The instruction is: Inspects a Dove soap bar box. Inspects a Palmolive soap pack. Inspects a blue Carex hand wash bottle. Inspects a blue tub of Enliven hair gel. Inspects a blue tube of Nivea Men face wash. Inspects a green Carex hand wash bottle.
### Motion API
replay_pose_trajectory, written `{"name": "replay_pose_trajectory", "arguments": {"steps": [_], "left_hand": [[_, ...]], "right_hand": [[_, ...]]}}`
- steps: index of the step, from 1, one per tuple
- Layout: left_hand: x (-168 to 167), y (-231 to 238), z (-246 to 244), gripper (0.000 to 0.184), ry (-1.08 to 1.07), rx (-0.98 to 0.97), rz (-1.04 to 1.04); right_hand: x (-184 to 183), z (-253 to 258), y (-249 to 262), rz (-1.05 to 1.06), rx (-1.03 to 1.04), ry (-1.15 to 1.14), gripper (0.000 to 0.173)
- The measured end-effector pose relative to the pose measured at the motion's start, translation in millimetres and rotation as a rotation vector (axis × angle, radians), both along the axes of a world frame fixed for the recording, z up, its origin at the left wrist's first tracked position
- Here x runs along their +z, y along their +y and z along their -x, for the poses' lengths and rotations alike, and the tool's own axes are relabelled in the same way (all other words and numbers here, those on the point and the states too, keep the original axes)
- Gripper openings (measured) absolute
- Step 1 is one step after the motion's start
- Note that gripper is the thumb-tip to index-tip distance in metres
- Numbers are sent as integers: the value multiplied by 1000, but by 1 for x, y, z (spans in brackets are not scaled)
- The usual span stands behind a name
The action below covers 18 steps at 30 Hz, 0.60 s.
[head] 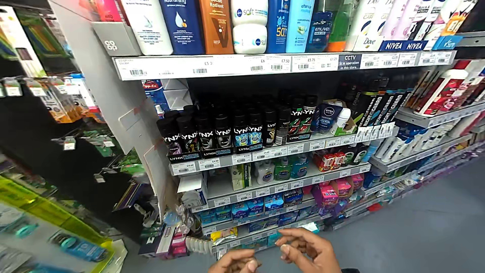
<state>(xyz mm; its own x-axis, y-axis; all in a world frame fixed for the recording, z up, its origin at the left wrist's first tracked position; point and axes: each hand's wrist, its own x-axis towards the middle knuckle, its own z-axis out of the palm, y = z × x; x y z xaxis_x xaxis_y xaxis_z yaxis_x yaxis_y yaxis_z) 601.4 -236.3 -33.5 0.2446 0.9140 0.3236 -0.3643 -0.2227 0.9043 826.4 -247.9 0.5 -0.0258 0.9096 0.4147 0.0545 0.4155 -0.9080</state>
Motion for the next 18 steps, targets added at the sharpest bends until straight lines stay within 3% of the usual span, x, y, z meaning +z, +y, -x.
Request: {"name": "replay_pose_trajectory", "arguments": {"steps": [5, 18], "left_hand": [[-4, 5, 4, 22, -31, -82, -97], [-13, 6, 10, 22, 37, -175, -54]], "right_hand": [[1, 4, 1, -46, -26, 17, 24], [-21, 8, -10, -7, -130, 33, 26]]}}
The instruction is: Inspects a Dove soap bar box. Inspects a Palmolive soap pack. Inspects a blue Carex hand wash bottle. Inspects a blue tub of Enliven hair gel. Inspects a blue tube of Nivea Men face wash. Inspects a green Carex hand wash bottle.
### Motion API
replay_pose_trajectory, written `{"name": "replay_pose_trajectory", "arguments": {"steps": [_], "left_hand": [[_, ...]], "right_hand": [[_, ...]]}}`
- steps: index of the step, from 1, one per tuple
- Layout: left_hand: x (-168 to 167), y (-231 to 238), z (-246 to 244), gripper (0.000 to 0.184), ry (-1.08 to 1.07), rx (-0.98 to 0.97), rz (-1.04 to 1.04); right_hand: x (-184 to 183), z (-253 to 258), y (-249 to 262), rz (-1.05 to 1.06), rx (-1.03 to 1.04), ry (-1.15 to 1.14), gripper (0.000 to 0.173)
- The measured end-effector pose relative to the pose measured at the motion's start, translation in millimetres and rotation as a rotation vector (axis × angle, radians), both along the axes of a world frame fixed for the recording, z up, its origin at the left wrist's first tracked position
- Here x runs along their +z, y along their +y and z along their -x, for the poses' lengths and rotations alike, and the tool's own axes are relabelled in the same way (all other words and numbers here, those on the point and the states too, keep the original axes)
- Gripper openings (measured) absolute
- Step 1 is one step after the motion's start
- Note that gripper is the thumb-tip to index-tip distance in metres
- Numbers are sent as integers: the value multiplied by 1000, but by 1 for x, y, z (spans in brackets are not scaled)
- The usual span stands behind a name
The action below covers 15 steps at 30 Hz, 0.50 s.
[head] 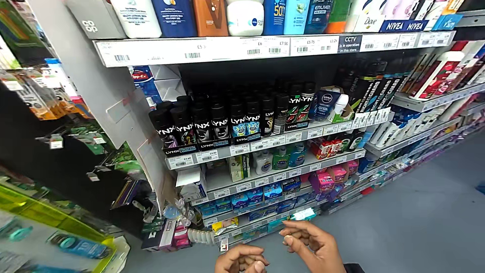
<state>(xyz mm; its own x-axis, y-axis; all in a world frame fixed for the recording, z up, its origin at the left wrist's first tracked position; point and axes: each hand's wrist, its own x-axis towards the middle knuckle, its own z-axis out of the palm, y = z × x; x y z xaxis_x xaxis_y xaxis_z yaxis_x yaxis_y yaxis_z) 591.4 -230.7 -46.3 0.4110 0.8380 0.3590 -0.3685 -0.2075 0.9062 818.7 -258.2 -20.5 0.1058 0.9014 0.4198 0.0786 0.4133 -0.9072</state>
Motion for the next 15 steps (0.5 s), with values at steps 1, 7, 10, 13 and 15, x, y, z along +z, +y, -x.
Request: {"name": "replay_pose_trajectory", "arguments": {"steps": [1, 7, 10, 13, 15], "left_hand": [[-1, 0, 0, 22, 3, -4, 7], [-3, -1, 0, 22, 30, 1, 25], [-3, -2, 2, 21, 27, 4, 25], [-3, -3, 3, 22, 29, 13, 29], [-4, -3, 3, 22, 25, 20, 25]], "right_hand": [[-1, 0, 0, 3, -7, 0, 27], [-11, -5, 4, 18, -45, -35, 30], [-13, -6, 8, -2, -52, -42, 31], [-15, -8, 12, -12, -43, -44, 31], [-17, -11, 16, -7, -52, -48, 32]]}}
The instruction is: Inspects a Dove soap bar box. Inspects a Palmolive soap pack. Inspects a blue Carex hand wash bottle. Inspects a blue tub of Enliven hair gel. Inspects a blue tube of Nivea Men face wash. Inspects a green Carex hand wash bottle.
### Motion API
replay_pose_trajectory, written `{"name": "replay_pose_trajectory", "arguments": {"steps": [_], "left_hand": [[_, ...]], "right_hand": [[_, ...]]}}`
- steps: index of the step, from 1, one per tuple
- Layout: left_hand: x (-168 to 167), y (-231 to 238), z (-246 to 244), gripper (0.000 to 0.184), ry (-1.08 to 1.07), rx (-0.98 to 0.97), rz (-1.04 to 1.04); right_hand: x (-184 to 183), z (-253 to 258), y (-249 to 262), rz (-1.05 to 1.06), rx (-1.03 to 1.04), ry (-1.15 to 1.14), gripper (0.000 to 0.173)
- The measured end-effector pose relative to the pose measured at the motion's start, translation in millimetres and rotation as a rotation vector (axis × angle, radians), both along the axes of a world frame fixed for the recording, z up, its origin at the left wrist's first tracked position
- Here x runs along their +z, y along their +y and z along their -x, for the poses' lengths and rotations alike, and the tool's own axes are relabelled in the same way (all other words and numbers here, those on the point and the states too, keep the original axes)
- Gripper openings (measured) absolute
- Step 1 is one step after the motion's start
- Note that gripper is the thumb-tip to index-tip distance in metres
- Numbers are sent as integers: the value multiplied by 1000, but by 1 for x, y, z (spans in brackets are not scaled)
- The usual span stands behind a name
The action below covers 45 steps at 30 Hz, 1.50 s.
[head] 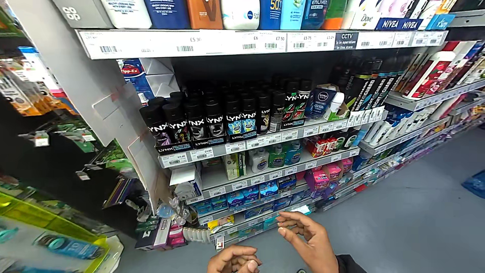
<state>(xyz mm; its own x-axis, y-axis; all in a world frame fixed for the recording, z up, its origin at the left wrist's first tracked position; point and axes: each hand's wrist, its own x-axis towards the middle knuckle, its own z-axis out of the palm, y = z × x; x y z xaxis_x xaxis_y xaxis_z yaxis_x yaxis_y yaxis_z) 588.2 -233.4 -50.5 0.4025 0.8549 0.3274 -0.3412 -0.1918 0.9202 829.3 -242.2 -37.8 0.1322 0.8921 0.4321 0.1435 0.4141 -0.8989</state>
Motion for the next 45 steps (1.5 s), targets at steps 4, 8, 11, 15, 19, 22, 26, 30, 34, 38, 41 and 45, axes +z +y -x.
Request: {"name": "replay_pose_trajectory", "arguments": {"steps": [4, 8, 11, 15, 19, 22, 26, 30, 34, 38, 41, 45], "left_hand": [[-2, 1, -1, 22, -3, 0, 7], [-2, 1, -5, 22, -1, 0, 14], [0, -1, -9, 23, 9, 13, 12], [0, -6, -11, 23, 30, 68, 6], [5, -13, -12, 24, 55, 151, 28], [10, -16, -19, 23, 63, 218, 34], [13, -17, -32, 24, 8, 252, 57], [14, -16, -43, 25, -8, 292, 60], [13, -17, -50, 25, -9, 331, 76], [10, -15, -51, 24, -9, 349, 77], [4, -13, -53, 26, -37, 360, 61], [-2, -12, -46, 28, -67, 365, 55]], "right_hand": [[-6, -21, 22, 42, -79, -109, 41], [-8, -61, 74, 165, -198, -276, 49], [-7, -93, 128, 216, -264, -439, 58], [-3, -121, 193, 254, -274, -616, 68], [1, -131, 240, 280, -249, -796, 67], [2, -128, 257, 383, -225, -952, 65], [-1, -125, 268, 391, -234, -1032, 61], [-1, -122, 271, 399, -231, -1111, 59], [-8, -125, 272, 381, -242, -1133, 60], [-12, -129, 271, 310, -221, -1110, 69], [-14, -131, 265, 268, -215, -1130, 70], [-23, -129, 253, 213, -155, -1104, 62]]}}
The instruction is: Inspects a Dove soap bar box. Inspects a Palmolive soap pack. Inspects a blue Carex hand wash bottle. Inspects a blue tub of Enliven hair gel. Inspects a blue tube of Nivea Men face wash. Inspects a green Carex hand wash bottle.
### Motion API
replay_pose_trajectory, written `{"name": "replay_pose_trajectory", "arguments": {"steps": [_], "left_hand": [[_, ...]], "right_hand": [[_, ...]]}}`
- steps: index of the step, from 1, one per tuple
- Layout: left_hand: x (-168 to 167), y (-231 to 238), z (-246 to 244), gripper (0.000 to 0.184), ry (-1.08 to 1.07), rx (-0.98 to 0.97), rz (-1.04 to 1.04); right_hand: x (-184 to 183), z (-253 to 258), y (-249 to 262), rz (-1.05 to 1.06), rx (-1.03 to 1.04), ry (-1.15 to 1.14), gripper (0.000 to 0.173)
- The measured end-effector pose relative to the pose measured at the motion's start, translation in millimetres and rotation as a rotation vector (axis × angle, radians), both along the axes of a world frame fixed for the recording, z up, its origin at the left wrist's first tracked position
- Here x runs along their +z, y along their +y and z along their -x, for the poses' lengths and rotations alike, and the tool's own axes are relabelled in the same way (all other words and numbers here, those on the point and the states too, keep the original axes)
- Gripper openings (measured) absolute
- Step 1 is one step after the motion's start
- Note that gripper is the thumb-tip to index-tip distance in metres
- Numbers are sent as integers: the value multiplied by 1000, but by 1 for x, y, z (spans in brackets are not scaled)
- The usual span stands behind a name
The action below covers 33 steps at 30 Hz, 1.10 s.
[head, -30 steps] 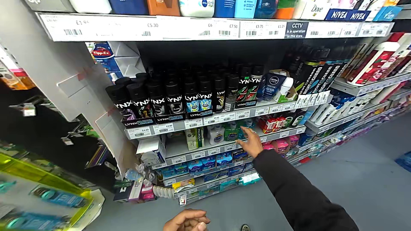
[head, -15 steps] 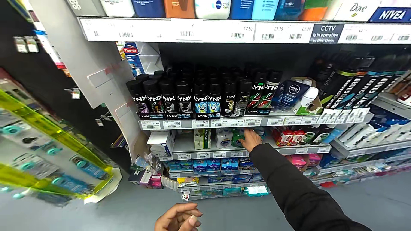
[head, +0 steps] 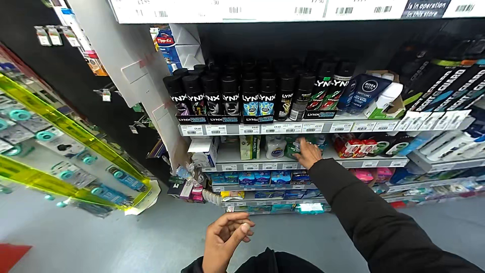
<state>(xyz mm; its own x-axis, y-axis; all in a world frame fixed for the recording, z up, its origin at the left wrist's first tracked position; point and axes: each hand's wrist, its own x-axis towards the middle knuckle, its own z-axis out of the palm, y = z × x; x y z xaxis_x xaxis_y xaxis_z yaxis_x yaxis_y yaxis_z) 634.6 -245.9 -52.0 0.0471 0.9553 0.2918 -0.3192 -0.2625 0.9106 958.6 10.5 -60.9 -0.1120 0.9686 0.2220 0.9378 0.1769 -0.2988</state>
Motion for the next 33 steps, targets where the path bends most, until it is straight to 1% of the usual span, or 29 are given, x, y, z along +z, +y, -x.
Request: {"name": "replay_pose_trajectory", "arguments": {"steps": [3, 8, 12, 15, 17, 19, 20, 23, 24, 25, 28, 31, 33], "left_hand": [[-2, 1, 10, 29, -7, -19, 18], [-6, -4, 25, 20, -38, 31, -14], [-12, 2, 36, 20, 29, -1, 7], [-8, 5, 35, 20, 72, -21, -78], [5, 12, 29, 19, 108, -40, -187], [22, 19, 21, 27, 146, -110, -290], [30, 23, 15, 35, 167, -162, -324], [45, 28, -1, 69, 209, -376, -366], [46, 28, -5, 73, 199, -423, -384], [46, 26, -8, 72, 171, -443, -401], [37, 22, -3, 60, 72, -404, -420], [36, 19, 9, 63, 77, -399, -370], [37, 14, 13, 63, 58, -365, -345]], "right_hand": [[-1, 2, -18, -19, -15, 83, 62], [5, 1, -73, -78, -25, 304, 74], [17, 6, -126, -53, -89, 641, 87], [30, 19, -167, -61, -38, 958, 88], [46, 29, -188, -88, 24, 1082, 85], [65, 40, -210, -113, 74, 1135, 83], [75, 45, -218, -128, 103, 1151, 81], [95, 58, -240, -145, 173, 1185, 74], [99, 63, -244, -148, 182, 1204, 72], [101, 67, -248, -140, 190, 1234, 69], [103, 83, -252, -104, 180, 1322, 63], [106, 104, -250, -137, 96, 1321, 54], [106, 115, -247, -178, 86, 1291, 49]]}}
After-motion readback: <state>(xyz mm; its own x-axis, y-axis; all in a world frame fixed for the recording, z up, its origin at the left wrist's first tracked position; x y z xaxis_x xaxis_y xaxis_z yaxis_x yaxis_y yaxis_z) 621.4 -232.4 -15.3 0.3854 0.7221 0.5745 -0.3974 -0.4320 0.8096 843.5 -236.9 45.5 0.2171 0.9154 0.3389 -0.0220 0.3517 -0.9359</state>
